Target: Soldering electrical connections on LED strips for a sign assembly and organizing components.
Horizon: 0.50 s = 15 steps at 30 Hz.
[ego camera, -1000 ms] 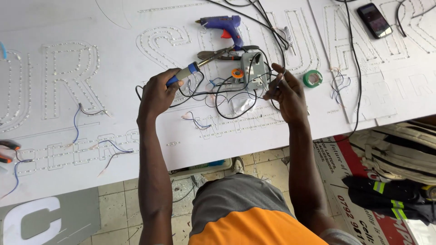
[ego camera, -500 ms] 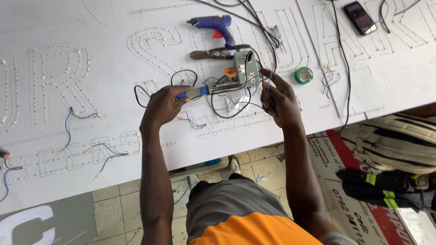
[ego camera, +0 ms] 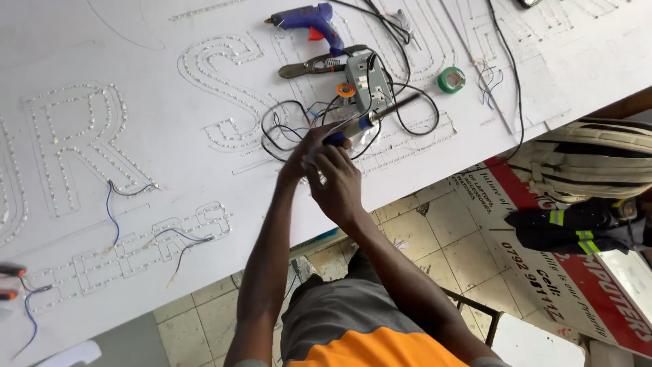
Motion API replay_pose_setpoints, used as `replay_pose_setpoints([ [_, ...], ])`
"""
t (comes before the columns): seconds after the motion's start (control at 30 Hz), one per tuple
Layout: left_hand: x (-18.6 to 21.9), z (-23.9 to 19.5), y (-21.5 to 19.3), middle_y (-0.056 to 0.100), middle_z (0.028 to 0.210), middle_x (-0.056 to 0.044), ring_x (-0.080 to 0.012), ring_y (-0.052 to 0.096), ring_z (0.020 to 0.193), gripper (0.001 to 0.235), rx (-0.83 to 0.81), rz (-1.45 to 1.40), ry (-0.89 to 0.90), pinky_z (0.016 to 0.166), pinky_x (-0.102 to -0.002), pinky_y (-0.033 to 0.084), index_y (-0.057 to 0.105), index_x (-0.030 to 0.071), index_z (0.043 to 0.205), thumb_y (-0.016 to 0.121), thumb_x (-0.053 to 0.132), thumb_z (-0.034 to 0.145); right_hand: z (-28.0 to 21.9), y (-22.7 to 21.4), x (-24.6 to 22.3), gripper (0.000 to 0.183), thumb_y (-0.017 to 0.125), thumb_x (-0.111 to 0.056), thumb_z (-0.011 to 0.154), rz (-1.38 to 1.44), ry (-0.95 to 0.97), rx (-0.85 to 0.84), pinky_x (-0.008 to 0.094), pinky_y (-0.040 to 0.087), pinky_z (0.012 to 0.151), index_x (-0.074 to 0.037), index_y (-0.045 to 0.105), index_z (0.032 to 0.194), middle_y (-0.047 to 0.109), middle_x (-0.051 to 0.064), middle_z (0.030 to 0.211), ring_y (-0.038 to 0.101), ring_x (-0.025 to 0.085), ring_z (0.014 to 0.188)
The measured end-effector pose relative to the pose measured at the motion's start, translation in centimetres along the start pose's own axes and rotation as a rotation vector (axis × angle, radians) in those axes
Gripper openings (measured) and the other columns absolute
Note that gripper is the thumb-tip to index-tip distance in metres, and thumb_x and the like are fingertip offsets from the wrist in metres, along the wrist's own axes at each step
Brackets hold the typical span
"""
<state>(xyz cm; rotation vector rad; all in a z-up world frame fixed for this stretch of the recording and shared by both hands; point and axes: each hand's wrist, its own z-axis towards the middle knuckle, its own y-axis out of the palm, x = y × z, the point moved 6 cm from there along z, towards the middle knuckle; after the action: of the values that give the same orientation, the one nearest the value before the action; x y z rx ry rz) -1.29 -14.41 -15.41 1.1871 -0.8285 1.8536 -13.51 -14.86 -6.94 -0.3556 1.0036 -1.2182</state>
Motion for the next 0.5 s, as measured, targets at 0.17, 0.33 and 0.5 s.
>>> replay_pose_setpoints([
  [0.17,3.5,2.0,1.1,0.076,0.11,-0.007,-0.0181,0.071,0.104,0.067,0.044,-0.198,0.015,0.1,-0.04,0.059,0.064,0.005,0.161,0.087,0.001,0.098,-2.4,-0.6,9.0,0.024,0.083,-0.028,0.112,0.63,0.539,0.338,0.031,0.064,0.069,-0.01,0.067,0.117,0.068,0.006,0.098,0.069,0.018,0.087],
  [0.33,5.3,3.8,1.6,0.06,0.137,-0.012,-0.0235,0.069,0.108,0.07,-0.034,-0.015,-0.017,0.09,-0.041,0.061,0.062,0.014,0.163,0.096,0.023,0.103,1.4,-1.4,10.8,0.05,0.083,-0.039,0.11,0.895,0.669,0.382,0.03,0.062,0.07,0.0,0.068,0.139,0.067,0.011,0.111,0.068,0.019,0.091],
  [0.5,3.0,3.7,-0.1,0.045,0.172,-0.022,-0.049,0.055,0.153,0.104,-0.089,0.027,0.063,0.117,-0.067,0.054,0.035,0.022,0.183,0.096,0.008,0.1,4.4,-3.0,15.6,0.037,0.083,-0.04,0.108,1.008,0.714,0.41,0.029,0.067,0.076,-0.009,0.074,0.126,0.074,0.005,0.109,0.076,0.017,0.096],
])
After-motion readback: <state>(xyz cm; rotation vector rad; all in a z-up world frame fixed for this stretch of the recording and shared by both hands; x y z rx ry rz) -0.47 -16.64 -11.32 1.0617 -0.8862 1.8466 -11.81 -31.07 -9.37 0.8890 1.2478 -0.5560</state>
